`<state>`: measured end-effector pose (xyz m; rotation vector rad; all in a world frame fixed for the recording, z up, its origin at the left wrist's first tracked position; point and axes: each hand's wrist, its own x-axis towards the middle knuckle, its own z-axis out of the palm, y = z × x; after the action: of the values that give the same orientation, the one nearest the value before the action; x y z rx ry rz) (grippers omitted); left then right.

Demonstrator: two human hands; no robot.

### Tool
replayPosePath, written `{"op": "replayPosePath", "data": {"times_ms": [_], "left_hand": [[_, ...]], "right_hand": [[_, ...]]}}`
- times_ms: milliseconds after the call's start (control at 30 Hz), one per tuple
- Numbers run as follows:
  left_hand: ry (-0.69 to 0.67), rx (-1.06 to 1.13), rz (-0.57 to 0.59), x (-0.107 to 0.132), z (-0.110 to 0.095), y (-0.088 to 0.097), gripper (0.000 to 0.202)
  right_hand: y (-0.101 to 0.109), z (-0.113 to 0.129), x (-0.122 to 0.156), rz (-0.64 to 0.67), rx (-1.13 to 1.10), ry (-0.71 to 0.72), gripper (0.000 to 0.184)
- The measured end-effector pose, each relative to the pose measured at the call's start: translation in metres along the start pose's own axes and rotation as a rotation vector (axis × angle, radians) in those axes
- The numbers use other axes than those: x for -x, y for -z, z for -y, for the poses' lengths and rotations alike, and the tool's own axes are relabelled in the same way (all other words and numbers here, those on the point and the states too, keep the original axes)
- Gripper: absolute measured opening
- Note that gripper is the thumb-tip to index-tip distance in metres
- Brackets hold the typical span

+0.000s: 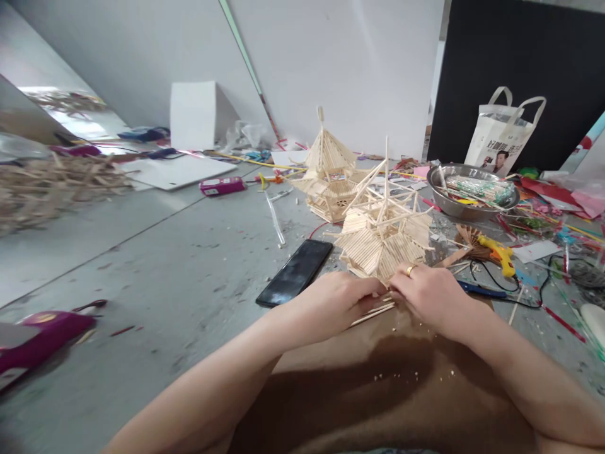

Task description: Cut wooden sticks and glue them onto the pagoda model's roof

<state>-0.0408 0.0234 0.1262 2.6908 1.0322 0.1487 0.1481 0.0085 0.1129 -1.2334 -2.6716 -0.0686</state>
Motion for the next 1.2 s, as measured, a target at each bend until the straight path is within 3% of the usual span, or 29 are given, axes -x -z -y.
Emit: {"op": "replayPosePath", "data": {"times_ms": [67,200,333,467,633,733,800,900,967,1033,1100,1200], "left_hand": [[0.032,0.107,-0.039,-0.002,0.003,0.002,0.025],[0.018,0.449,-0.104,-0.004,0.006,0.005,0.018],[0.032,0.677,-0.1,-0.007,0.007,0.003,0.018],[0.04,0.719,-0.075,-0.011,0.007,-0.002,0.019],[-0.034,0.713,-0.059,-0.013,0.006,-0.005,0.015],[-0.041,0.67,-0.068,-0.012,0.005,-0.004,0.016],[-0.008,0.659,-0.119,-0.011,0.005,-0.003,0.016],[0.062,0.695,-0.242,-0.011,0.003,-0.003,0.019],[0.096,0.746,-0.321,-0.012,0.001,-0.002,0.02],[0.111,0.802,-0.361,-0.014,-0.001,-0.001,0.02],[0.117,0.839,-0.365,-0.016,-0.004,0.003,0.018],[0.109,0.861,-0.377,-0.019,-0.005,0.014,0.013]], "right_hand": [[0.003,-0.005,0.0,-0.105,-0.101,-0.04,0.021],[0.0,-0.018,0.002,-0.297,-0.486,-0.28,0.03],[-0.008,-0.025,0.002,-0.287,-0.979,-0.374,0.029],[-0.01,-0.018,-0.003,-0.234,-1.176,-0.377,0.024],[-0.004,-0.007,-0.004,-0.2,-1.105,-0.374,0.017],[0.0,-0.022,0.009,-0.182,-0.977,-0.449,0.019],[-0.001,-0.049,0.026,-0.263,-0.774,-0.588,0.026],[-0.012,-0.109,0.058,-0.392,-0.207,-0.971,0.032],[-0.024,-0.148,0.078,-0.273,-0.007,-1.181,0.04],[-0.039,-0.178,0.094,-0.176,-0.007,-1.319,0.042],[-0.052,-0.195,0.105,-0.224,-0.152,-1.3,0.04],[-0.066,-0.205,0.113,-0.287,-0.324,-1.112,0.036]]}}
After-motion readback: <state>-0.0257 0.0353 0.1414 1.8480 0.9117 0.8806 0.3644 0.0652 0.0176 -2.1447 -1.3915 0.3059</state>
